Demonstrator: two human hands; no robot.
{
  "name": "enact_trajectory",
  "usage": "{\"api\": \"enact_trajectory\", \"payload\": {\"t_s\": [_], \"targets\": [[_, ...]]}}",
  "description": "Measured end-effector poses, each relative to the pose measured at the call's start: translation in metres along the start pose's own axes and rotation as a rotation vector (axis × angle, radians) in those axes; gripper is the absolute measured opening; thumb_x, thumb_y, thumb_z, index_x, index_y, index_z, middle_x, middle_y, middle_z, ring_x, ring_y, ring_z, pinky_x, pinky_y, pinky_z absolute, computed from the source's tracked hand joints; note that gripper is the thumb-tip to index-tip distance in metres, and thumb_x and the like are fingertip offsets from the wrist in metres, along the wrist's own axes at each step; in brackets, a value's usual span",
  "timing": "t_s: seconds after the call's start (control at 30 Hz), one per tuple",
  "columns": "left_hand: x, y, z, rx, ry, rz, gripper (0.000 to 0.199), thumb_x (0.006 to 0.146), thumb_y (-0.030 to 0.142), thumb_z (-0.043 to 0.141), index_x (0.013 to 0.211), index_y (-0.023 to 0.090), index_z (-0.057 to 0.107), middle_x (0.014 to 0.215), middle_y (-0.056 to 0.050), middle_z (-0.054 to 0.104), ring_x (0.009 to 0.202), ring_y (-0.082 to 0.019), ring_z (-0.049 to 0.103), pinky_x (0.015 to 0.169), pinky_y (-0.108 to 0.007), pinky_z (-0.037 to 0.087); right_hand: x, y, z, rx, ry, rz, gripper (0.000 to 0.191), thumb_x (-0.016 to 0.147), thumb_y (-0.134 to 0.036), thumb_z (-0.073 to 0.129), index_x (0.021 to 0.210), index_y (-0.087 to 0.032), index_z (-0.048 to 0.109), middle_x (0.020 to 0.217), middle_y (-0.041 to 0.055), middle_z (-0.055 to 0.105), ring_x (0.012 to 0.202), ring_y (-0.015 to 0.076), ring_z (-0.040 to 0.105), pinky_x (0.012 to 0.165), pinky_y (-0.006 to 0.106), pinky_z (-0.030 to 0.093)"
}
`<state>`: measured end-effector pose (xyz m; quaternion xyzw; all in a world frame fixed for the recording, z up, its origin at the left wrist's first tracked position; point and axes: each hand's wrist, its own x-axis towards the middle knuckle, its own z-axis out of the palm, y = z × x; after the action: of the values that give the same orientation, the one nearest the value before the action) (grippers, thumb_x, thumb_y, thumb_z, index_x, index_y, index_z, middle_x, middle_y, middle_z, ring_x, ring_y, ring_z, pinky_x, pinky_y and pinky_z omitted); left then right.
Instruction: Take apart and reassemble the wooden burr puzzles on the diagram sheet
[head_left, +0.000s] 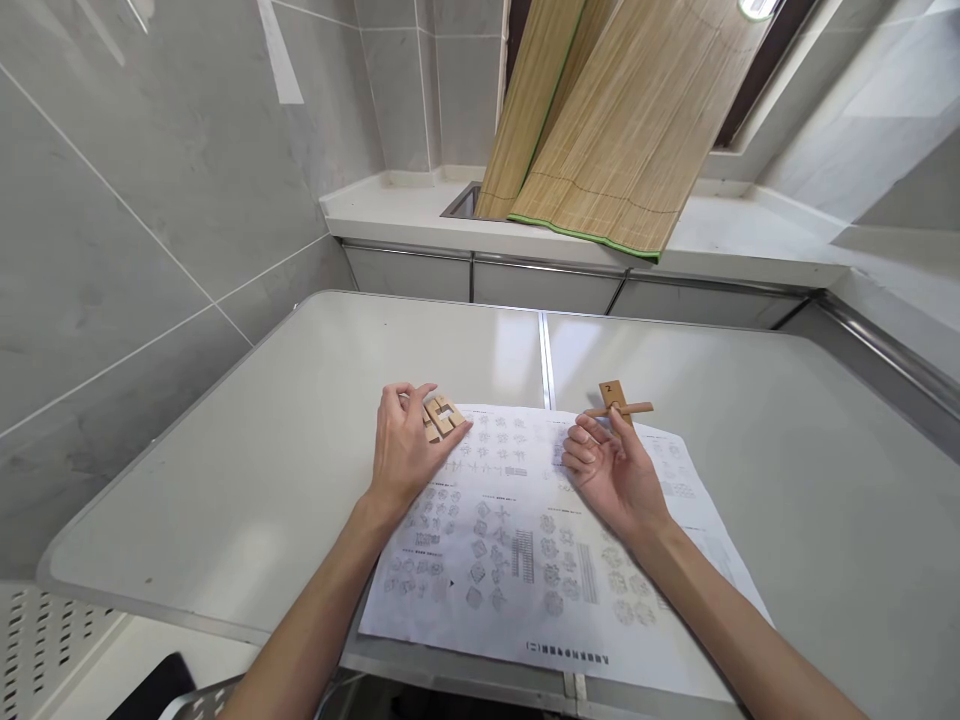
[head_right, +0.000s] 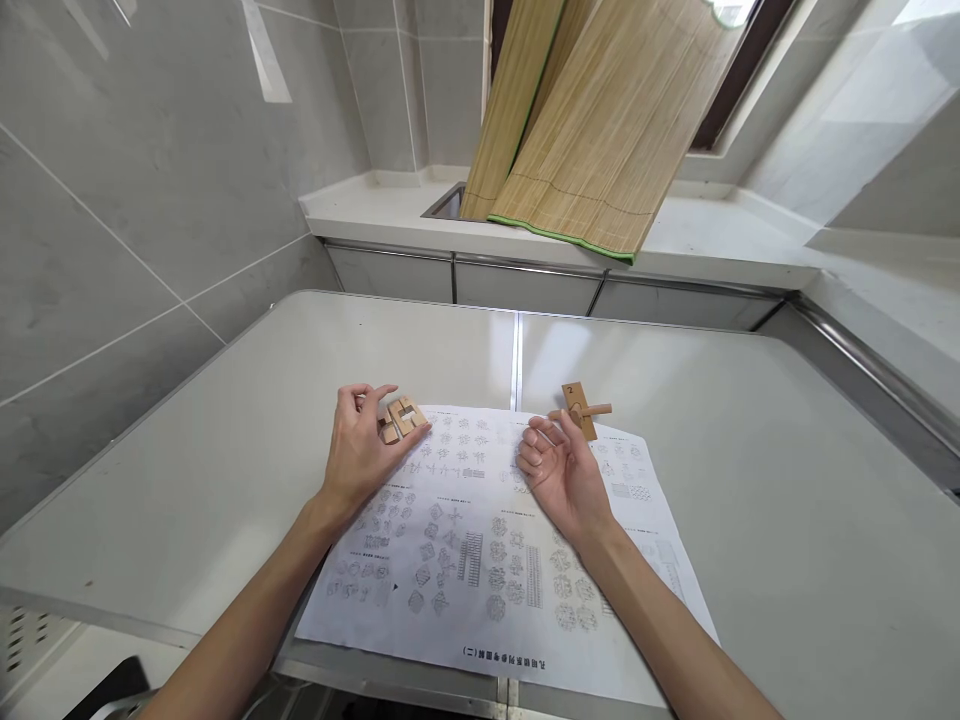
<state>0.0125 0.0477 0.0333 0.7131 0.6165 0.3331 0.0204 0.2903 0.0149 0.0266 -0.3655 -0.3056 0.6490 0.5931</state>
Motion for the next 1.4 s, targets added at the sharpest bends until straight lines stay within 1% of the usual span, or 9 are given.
{"api": "enact_trajectory", "payload": {"t_s": [0.17, 0.5, 0.67, 0.77, 0.83, 0.93, 1.13, 1.27, 1.4], "targets": [[-0.005, 0.013, 0.0, -0.097, 0.002, 0.219, 0.03, 0.098, 0.042, 0.069, 0.121, 0.023, 0.064, 0.119, -0.011, 0.053, 0.103, -0.025, 0.064, 0.091, -0.041, 0.059, 0.001, -0.006, -0.003, 0.134, 0.039, -0.01, 0.039, 0.104, -0.06, 0.052, 0.092, -0.024, 0.063, 0.073, -0.0022, 0.038, 0.055, 0.0157, 0.035, 0.049, 0.031, 0.046], [-0.011, 0.022, 0.005, -0.158, -0.044, 0.48, 0.007, 0.103, 0.024, 0.062, 0.106, 0.02, 0.066, 0.099, -0.006, 0.062, 0.088, -0.02, 0.061, 0.081, -0.036, 0.053, 0.008, -0.011, -0.017, 0.62, 0.009, 0.138, 0.014, 0.109, -0.018, 0.052, 0.096, -0.022, 0.056, 0.073, -0.0042, 0.046, 0.055, 0.0083, 0.046, 0.053, 0.016, 0.051], [-0.014, 0.028, 0.006, -0.246, -0.103, 0.471, 0.008, 0.103, 0.023, 0.06, 0.099, 0.02, 0.066, 0.094, -0.005, 0.065, 0.089, -0.021, 0.062, 0.082, -0.035, 0.051, 0.004, -0.005, -0.01, 0.396, -0.088, 0.165, 0.024, 0.104, -0.023, 0.062, 0.081, -0.021, 0.057, 0.065, -0.0045, 0.047, 0.048, 0.0083, 0.04, 0.046, 0.018, 0.044], [-0.016, 0.033, 0.004, -0.382, -0.178, 0.367, 0.007, 0.103, 0.027, 0.063, 0.102, 0.02, 0.066, 0.096, -0.005, 0.067, 0.089, -0.02, 0.063, 0.085, -0.035, 0.051, -0.003, -0.002, -0.001, 0.182, -0.189, 0.186, 0.035, 0.104, -0.032, 0.062, 0.072, -0.02, 0.058, 0.058, -0.0041, 0.047, 0.044, 0.008, 0.036, 0.045, 0.021, 0.039], [-0.016, 0.036, 0.002, -0.493, -0.255, 0.256, 0.018, 0.1, 0.034, 0.068, 0.112, 0.021, 0.064, 0.1, -0.005, 0.068, 0.092, -0.021, 0.063, 0.085, -0.036, 0.052, -0.009, 0.0, 0.004, 0.097, -0.289, 0.233, 0.041, 0.103, -0.037, 0.061, 0.066, -0.019, 0.057, 0.053, -0.0045, 0.046, 0.041, 0.0073, 0.034, 0.044, 0.023, 0.035], [-0.015, 0.038, -0.002, -0.667, -0.422, 0.124, 0.055, 0.088, 0.045, 0.083, 0.131, 0.021, 0.058, 0.122, -0.01, 0.069, 0.108, -0.025, 0.066, 0.094, -0.04, 0.054, -0.015, 0.003, 0.006, 0.024, -0.468, 0.313, 0.049, 0.1, -0.043, 0.063, 0.058, -0.02, 0.051, 0.048, -0.0056, 0.042, 0.036, 0.0064, 0.03, 0.04, 0.024, 0.026], [-0.013, 0.036, -0.008, -1.044, -0.821, 0.116, 0.109, 0.068, 0.043, 0.1, 0.159, 0.033, 0.041, 0.164, -0.013, 0.049, 0.153, -0.037, 0.045, 0.124, -0.052, 0.04, -0.019, 0.017, -0.005, -0.072, -0.765, 0.425, 0.049, 0.097, -0.037, 0.062, 0.055, -0.022, 0.043, 0.043, -0.0073, 0.04, 0.031, 0.0055, 0.027, 0.035, 0.023, 0.022], [-0.013, 0.036, -0.01, -1.138, -1.009, 0.156, 0.119, 0.06, 0.035, 0.104, 0.162, 0.037, 0.041, 0.163, -0.011, 0.051, 0.155, -0.037, 0.043, 0.129, -0.056, 0.033, -0.02, 0.023, -0.009, -0.043, -0.88, 0.445, 0.047, 0.096, -0.031, 0.058, 0.053, -0.022, 0.042, 0.042, -0.0076, 0.038, 0.032, 0.0057, 0.027, 0.035, 0.022, 0.022], [-0.013, 0.038, -0.012, -1.121, -0.975, 0.13, 0.107, 0.059, 0.032, 0.104, 0.153, 0.034, 0.054, 0.158, -0.011, 0.057, 0.148, -0.038, 0.051, 0.126, -0.054, 0.037, -0.02, 0.02, -0.006, -0.055, -0.868, 0.431, 0.048, 0.099, -0.035, 0.057, 0.055, -0.022, 0.045, 0.042, -0.0071, 0.039, 0.032, 0.007, 0.03, 0.036, 0.023, 0.025]]}}
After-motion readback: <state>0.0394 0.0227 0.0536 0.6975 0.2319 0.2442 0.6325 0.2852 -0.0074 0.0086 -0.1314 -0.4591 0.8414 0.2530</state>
